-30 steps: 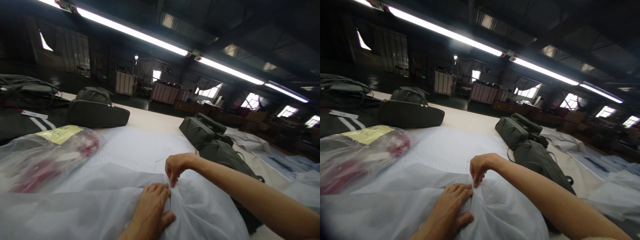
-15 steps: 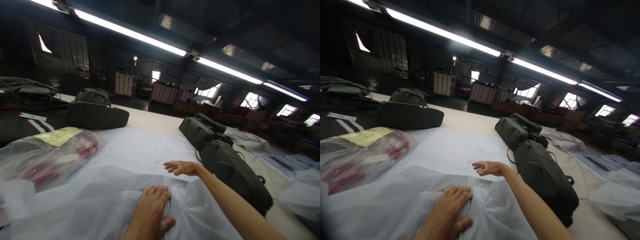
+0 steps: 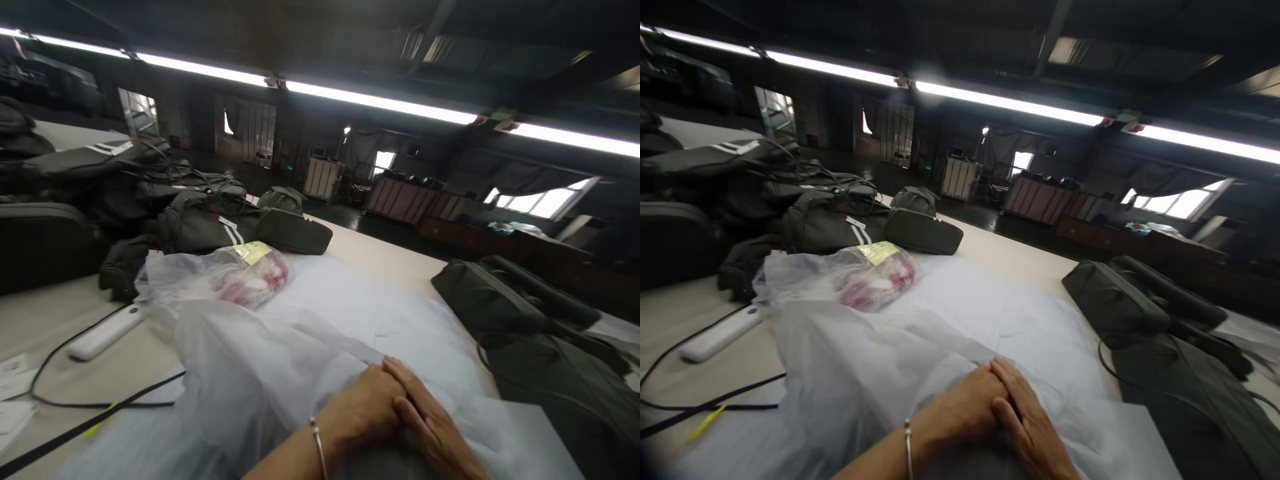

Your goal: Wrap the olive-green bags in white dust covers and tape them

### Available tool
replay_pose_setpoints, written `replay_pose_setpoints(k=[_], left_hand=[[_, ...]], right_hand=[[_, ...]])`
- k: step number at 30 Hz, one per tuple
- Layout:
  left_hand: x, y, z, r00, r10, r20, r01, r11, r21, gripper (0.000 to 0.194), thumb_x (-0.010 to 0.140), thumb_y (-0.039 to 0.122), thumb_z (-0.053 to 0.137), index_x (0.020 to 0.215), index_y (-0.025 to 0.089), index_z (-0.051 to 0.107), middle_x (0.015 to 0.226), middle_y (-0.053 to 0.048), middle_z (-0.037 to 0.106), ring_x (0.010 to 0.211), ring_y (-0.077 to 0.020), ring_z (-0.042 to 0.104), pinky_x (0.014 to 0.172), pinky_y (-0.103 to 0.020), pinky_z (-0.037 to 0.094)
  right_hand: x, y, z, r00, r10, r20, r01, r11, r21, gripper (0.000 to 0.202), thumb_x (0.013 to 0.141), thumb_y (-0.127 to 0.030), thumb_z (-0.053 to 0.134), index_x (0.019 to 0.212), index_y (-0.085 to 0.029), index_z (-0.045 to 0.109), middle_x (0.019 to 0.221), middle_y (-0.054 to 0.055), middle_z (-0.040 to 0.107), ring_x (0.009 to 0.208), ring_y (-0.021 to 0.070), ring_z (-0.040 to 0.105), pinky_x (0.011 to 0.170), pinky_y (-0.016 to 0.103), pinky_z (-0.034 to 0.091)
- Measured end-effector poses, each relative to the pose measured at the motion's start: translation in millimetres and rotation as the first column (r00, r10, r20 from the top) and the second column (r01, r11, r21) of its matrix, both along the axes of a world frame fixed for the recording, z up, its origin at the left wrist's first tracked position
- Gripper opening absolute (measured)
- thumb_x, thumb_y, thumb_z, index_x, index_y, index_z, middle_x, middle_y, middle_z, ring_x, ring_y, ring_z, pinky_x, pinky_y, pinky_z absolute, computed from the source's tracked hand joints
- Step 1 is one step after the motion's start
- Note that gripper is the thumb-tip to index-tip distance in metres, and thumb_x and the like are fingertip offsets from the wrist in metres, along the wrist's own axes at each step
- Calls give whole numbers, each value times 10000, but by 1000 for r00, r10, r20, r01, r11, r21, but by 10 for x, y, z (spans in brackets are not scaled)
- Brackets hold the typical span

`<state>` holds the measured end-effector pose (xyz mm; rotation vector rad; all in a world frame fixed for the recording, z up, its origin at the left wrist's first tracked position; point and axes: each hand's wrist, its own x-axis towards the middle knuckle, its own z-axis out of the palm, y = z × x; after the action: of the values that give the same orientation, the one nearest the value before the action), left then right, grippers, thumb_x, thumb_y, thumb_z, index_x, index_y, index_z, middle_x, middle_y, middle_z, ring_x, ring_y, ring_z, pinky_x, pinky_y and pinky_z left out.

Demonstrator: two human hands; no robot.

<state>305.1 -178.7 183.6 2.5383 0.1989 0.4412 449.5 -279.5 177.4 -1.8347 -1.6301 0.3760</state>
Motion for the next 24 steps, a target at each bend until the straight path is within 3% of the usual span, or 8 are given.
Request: replay_pose_setpoints(k=[2, 5, 9, 13, 16, 19, 22, 24], left_hand=[[-206, 102, 116, 998, -47, -46, 51, 996, 72, 251, 894, 192, 510, 1101, 198, 652, 1122, -76, 705, 1031, -246, 639, 922, -336, 484], [-722, 363, 361, 991, 122, -49, -109, 970, 217, 322, 869, 315, 629, 1171, 204, 608, 1176, -105, 679, 1106, -273, 607, 1009, -400, 425], [-1569, 867, 582, 857, 466, -221, -407, 875, 263, 650, 740, 517, 737, 1267, 184, 553, 1231, -152, 641, 1162, -340, 561, 1024, -452, 379], [-2126, 1197, 548, 825, 441, -353, -401, 898, 183, 300, 712, 447, 709, 894, 209, 683, 839, -26, 711, 799, -246, 643, 693, -304, 453], [-2233, 1207, 503, 860, 386, -334, -364, 922, 130, 133, 743, 353, 649, 752, 220, 649, 736, 38, 674, 694, -169, 600, 576, -235, 377], [-2194, 1168, 529, 894, 378, -242, -355, 925, 133, 90, 782, 319, 630, 829, 244, 649, 832, 38, 697, 762, -164, 612, 620, -231, 379], [-2150, 1272, 566, 899, 404, -168, -376, 910, 174, 115, 808, 365, 660, 849, 259, 645, 835, 23, 700, 773, -187, 621, 645, -256, 391], [-2158, 1420, 560, 888, 439, -139, -408, 890, 205, 126, 820, 367, 671, 838, 245, 643, 821, -4, 696, 790, -216, 623, 693, -289, 416]], right_hand=[[-130, -27, -216, 998, -36, 47, 34, 999, 41, 606, 858, -598, 515, 1366, -268, 538, 1442, 65, 512, 1336, 298, 461, 1141, 465, 377], [-170, 9, -304, 986, -28, 162, 23, 999, 33, 586, 840, -570, 571, 1351, -284, 552, 1403, 71, 553, 1311, 312, 487, 1135, 517, 372], [-169, 71, -94, 969, 30, 244, -22, 999, -36, 586, 818, -539, 616, 1331, -257, 573, 1384, 93, 568, 1299, 319, 493, 1128, 538, 359], [-398, 275, 201, 981, 12, 196, 9, 994, -106, 613, 788, -540, 640, 1300, -207, 596, 1348, 117, 595, 1260, 311, 524, 1113, 500, 365], [-783, 561, 366, 997, 24, 80, -16, 996, -90, 613, 787, -501, 641, 1314, -196, 575, 1291, 110, 633, 1216, 278, 554, 1092, 443, 385], [-1181, 864, 448, 997, 75, 2, -75, 994, -85, 560, 739, -432, 706, 1250, -219, 623, 1166, 71, 688, 1083, 246, 612, 995, 371, 444], [-1370, 1100, 443, 997, 77, -16, -79, 992, -96, 253, 757, -416, 683, 882, -201, 731, 847, 21, 718, 806, 202, 633, 763, 298, 478], [-1358, 1201, 384, 999, 37, -1, -37, 998, -56, 256, 800, -431, 630, 714, -197, 692, 675, -2, 664, 668, 171, 589, 652, 277, 439]])
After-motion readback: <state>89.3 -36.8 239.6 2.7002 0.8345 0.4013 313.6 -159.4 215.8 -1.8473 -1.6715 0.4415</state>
